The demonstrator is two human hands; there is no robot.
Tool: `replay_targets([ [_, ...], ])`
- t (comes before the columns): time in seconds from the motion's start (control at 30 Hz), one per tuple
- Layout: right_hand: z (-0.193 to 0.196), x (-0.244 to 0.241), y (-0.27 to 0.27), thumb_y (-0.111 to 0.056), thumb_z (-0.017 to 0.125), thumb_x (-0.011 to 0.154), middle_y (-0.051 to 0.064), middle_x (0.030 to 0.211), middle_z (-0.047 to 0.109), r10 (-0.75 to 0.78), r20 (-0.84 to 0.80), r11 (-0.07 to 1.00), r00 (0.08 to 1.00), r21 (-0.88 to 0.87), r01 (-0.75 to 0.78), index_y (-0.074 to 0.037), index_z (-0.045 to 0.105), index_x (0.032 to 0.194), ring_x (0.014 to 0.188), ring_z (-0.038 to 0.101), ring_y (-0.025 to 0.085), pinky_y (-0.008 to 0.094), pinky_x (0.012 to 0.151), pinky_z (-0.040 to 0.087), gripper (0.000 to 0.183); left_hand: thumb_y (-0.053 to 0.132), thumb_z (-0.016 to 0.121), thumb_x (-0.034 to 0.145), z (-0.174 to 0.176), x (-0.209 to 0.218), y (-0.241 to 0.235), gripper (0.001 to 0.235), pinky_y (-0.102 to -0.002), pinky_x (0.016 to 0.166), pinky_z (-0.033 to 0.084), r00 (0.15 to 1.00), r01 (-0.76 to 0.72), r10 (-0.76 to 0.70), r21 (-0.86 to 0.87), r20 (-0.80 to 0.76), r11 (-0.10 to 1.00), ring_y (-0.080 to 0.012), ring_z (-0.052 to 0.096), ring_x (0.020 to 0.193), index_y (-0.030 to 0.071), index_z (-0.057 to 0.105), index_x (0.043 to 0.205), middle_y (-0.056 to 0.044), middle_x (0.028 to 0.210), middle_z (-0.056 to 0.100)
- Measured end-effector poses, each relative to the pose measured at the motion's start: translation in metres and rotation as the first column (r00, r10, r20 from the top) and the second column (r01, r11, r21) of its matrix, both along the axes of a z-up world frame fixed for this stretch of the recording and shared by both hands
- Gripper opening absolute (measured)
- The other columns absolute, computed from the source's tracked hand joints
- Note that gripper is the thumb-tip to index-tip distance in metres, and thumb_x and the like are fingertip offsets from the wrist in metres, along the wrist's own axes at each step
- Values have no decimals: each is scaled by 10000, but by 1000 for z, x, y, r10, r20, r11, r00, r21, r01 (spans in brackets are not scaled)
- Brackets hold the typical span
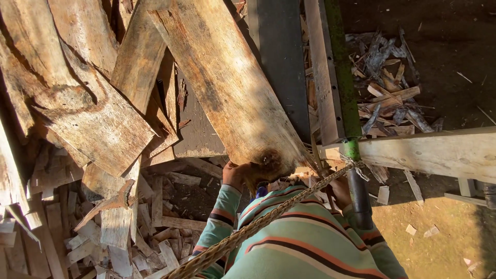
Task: Trim thin sheets of wood or bark using a manual guillotine-style cutter.
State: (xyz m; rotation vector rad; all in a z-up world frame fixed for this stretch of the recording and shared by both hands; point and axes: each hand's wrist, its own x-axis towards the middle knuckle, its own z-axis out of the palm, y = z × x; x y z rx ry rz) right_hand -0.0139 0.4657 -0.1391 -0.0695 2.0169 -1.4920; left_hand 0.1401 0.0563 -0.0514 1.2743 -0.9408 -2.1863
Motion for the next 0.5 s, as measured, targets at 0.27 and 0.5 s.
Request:
replay_targets([
  [0.27,-2,-26,-10,-73,651,907,71,1128,710,-137,233,965,963,-187,183,-37,675,1177,1027,672,233,392,913,533,274,267,674,925,100,-82,-104,356,-391,760,650,988,145,-157,379,0,914,-355,790,843,18,541,1141,-289,959,729],
  [0.5,-43,-16,-10,-82,686,959,153,1063,734,-234,132,964,963,-97,248,53,743,1063,958,666,241,378,893,538,180,198,855,831,23,-110,-127,429,-375,717,615,971,200,-196,-13,133,980,-267,717,765,-145,745,1065,-171,936,766],
])
